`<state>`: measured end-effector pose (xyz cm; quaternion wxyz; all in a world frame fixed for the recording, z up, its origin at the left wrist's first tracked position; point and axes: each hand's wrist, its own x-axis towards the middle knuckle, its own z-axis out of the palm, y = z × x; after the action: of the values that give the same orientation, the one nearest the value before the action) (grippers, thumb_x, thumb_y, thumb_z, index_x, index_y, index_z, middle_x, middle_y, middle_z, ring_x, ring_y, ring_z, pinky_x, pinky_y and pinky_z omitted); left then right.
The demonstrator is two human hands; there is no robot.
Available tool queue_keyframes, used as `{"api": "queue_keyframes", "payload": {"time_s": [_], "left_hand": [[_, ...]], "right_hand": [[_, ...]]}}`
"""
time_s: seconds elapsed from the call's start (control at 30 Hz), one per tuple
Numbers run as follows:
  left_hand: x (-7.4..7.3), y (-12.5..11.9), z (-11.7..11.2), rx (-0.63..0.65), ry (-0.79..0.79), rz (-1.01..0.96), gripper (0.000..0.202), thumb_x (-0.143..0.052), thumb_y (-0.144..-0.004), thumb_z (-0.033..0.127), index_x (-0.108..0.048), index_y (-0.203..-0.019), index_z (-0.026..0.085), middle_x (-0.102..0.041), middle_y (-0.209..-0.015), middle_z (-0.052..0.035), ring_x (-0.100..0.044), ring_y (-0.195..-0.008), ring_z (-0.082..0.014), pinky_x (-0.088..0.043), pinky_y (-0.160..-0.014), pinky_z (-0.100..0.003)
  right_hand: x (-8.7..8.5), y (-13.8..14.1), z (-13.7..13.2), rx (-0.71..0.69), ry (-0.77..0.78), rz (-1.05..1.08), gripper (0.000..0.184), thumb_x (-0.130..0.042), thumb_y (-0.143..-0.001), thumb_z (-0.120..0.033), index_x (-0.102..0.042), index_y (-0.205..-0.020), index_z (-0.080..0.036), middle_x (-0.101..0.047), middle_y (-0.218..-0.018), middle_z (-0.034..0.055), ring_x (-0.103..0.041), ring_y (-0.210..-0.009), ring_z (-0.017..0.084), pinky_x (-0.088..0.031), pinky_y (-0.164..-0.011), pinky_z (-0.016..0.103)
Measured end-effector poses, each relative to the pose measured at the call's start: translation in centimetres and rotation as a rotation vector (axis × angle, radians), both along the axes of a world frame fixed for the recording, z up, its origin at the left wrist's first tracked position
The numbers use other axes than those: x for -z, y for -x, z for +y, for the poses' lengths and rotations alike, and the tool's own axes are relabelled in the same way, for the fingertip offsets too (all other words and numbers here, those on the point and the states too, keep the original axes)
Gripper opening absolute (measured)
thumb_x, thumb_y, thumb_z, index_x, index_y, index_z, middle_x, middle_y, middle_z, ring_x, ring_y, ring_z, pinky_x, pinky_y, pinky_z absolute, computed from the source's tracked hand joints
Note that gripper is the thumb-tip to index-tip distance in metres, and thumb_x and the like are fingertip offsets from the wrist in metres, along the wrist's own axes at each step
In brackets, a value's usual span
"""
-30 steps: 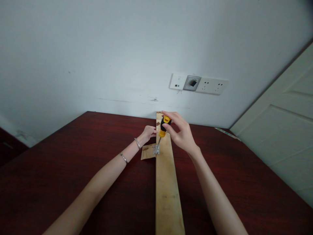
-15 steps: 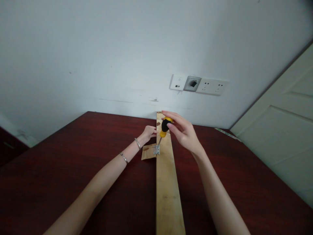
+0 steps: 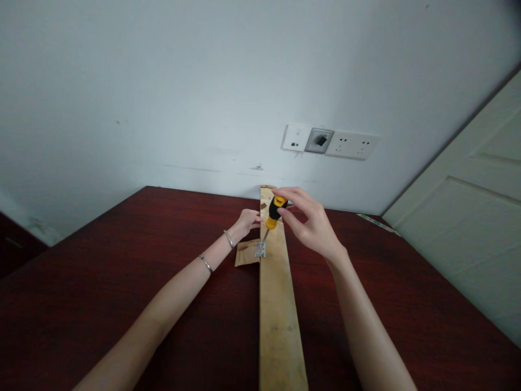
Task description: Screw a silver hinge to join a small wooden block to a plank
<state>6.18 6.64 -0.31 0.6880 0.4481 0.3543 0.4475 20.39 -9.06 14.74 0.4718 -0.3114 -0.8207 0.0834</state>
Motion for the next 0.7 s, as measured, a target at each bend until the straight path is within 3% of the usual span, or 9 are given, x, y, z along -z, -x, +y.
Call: {"api": "queue_keyframes", "payload": {"time_s": [0.17, 0.27, 0.37, 0.5, 0.7], "left_hand": [[-0.3, 0.1, -0.1, -0.029, -0.024, 0.045, 0.013, -0.06, -0.057, 0.0, -0.064, -0.065, 0.009, -0.067, -0.07, -0.0064, -0.061, -0.064, -0.0145, -0.053, -0.063, -0.025], [-0.7, 0.1, -0.6, -0.04, -0.034, 0.053, 0.013, -0.058, -0.059, 0.0, -0.064, -0.065, 0.01, -0.065, -0.066, -0.0043, -0.06, -0.062, -0.0133, -0.051, -0.061, -0.023], [-1.0, 0.1, -1.1, -0.037, -0.049, 0.054, 0.014, -0.059, -0.059, 0.0, -0.065, -0.069, 0.009, -0.065, -0.069, -0.0035, -0.061, -0.065, -0.0135, -0.051, -0.064, -0.024], [-0.9, 0.0, -0.9, -0.038, -0.029, 0.047, 0.018, -0.062, -0.058, 0.0, -0.065, -0.072, 0.009, -0.067, -0.075, -0.0056, -0.062, -0.069, -0.0152, -0.053, -0.068, -0.027], [-0.9, 0.0, -0.6, -0.061, 0.004, 0.041, 0.014, -0.057, -0.059, -0.003, -0.061, -0.063, 0.009, -0.063, -0.064, -0.0031, -0.06, -0.061, -0.0137, -0.051, -0.063, -0.024]], "right_hand": [[0.7, 0.2, 0.6, 0.152, -0.089, 0.013, 0.024, -0.063, -0.085, -0.027, -0.06, -0.109, -0.027, -0.052, -0.103, 0.0061, -0.055, -0.099, 0.021, -0.056, -0.082, 0.039], [0.4, 0.1, 0.3, 0.112, -0.097, -0.056, 0.031, -0.061, -0.085, -0.026, -0.058, -0.117, -0.027, -0.05, -0.117, 0.0088, -0.052, -0.113, 0.025, -0.05, -0.095, 0.046], [-0.5, -0.2, -0.5, 0.026, -0.053, -0.115, 0.041, -0.052, -0.088, -0.016, -0.052, -0.127, -0.029, -0.048, -0.132, 0.0088, -0.047, -0.124, 0.025, -0.042, -0.104, 0.048], [-0.8, -0.3, -0.8, 0.016, -0.009, -0.112, 0.043, -0.052, -0.088, -0.012, -0.053, -0.127, -0.029, -0.058, -0.117, 0.0066, -0.057, -0.109, 0.021, -0.051, -0.092, 0.04], [0.2, -0.1, 0.0, 0.176, -0.042, -0.116, 0.027, -0.061, -0.087, -0.029, -0.061, -0.114, -0.028, -0.052, -0.105, 0.0069, -0.058, -0.092, 0.02, -0.056, -0.078, 0.036]]}}
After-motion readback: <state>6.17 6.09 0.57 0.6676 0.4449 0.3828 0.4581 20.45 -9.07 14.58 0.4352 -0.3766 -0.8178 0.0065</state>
